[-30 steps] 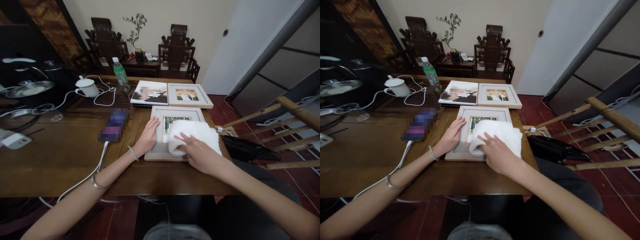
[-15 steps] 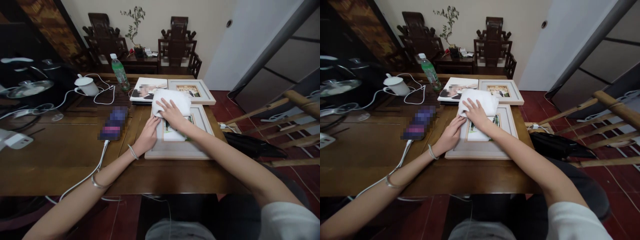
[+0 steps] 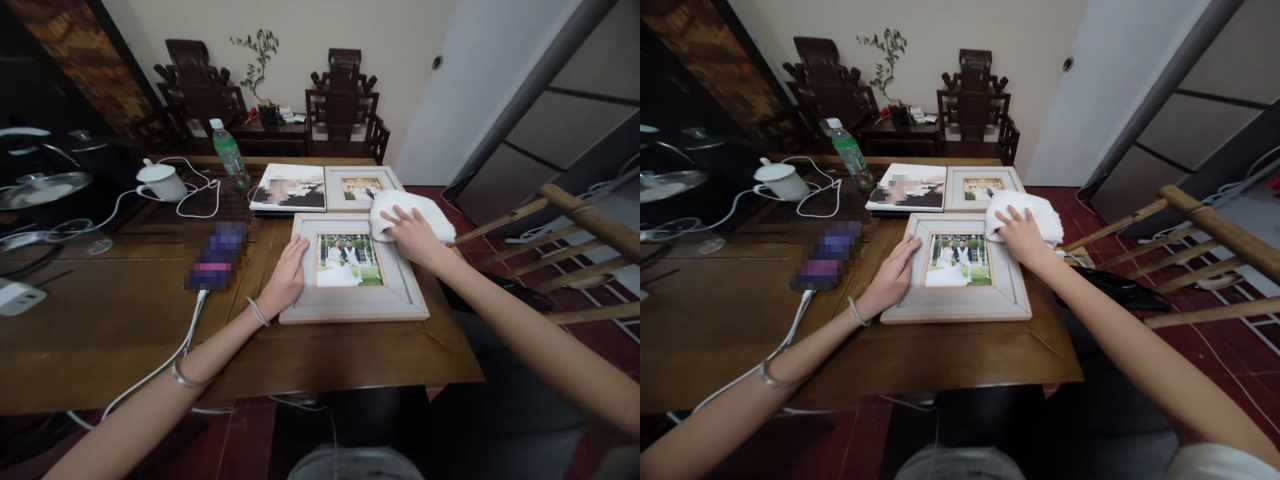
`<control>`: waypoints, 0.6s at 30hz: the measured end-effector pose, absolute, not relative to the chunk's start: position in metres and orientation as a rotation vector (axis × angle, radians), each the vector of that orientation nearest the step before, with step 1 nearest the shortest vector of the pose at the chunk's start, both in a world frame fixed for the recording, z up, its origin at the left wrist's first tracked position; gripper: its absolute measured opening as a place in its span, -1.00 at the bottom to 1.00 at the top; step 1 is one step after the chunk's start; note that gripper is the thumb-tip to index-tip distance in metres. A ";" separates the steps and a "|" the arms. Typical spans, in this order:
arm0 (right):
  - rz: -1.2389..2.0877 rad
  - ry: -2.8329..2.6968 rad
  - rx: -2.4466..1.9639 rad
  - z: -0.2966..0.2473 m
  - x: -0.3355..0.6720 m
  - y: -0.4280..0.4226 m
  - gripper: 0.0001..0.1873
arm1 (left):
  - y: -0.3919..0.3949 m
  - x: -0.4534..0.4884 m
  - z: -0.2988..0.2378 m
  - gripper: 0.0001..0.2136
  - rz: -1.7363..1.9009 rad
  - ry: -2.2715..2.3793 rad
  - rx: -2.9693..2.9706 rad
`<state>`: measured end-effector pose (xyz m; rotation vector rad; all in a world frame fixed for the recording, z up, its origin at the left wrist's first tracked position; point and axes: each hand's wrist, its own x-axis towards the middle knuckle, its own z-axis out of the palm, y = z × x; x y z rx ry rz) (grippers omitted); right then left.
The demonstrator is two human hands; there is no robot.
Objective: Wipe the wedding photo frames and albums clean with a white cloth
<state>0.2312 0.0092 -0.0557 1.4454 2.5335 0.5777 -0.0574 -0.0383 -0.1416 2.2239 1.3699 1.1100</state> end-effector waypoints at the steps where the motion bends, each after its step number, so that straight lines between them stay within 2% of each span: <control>1: 0.558 2.533 1.424 -0.054 0.234 0.001 -0.55 | -0.039 -0.057 -0.141 -0.56 1.112 1.369 2.219; 7: 0.241 2.602 1.325 -0.039 0.235 -0.078 -0.55 | -0.040 -0.057 -0.141 -0.57 1.115 1.363 2.207; 14: -0.360 2.755 1.138 -0.022 0.226 -0.142 -0.37 | -0.038 -0.059 -0.141 -0.57 1.093 1.348 2.214; 18: -0.367 2.794 1.108 -0.033 0.209 -0.132 -0.34 | -0.038 -0.060 -0.140 -0.57 1.073 1.320 2.239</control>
